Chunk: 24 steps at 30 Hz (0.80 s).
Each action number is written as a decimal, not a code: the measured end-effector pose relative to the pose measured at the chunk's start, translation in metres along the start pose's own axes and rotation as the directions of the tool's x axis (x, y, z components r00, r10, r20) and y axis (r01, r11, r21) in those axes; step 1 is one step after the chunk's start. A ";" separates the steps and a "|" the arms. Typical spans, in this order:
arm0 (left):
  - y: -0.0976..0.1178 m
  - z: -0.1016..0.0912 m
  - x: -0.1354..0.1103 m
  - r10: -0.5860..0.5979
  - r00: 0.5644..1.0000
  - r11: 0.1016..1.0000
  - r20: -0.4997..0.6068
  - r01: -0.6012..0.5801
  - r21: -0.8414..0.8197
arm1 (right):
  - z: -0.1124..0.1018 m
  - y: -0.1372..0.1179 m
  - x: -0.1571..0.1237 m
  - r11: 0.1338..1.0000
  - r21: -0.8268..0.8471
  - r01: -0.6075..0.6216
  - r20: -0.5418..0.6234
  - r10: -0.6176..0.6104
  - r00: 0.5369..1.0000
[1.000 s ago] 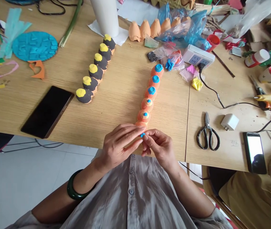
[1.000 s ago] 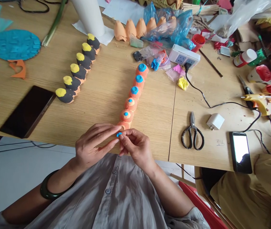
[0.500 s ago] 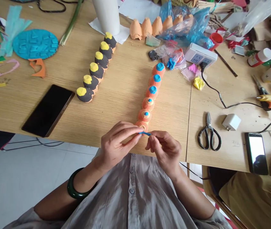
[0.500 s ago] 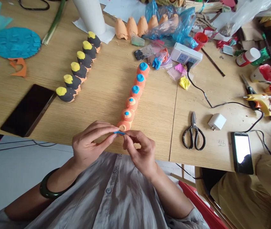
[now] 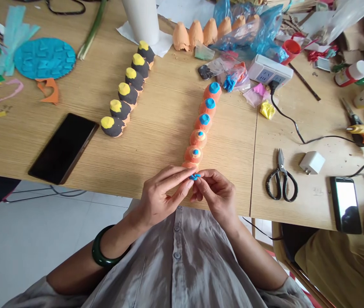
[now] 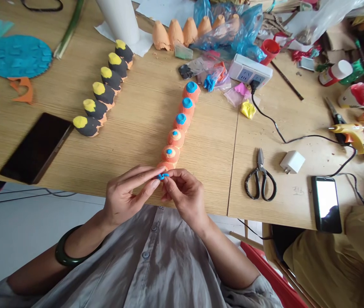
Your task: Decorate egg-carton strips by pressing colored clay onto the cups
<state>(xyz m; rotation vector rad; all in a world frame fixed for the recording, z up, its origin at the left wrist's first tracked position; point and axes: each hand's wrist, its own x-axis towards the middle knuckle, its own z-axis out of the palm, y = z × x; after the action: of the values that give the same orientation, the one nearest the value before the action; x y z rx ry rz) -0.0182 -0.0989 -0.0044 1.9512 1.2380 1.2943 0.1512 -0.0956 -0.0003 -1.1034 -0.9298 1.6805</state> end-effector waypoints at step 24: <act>-0.015 -0.001 0.009 0.059 0.996 0.989 -0.063 -0.049 0.142 | -0.019 0.007 0.008 1.000 0.005 0.007 -0.140 -0.006 0.990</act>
<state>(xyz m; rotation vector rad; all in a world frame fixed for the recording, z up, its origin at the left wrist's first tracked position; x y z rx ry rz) -0.0244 -0.0842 -0.0116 2.0674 1.3508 1.3420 0.1661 -0.0882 -0.0147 -1.1975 -0.8381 1.5774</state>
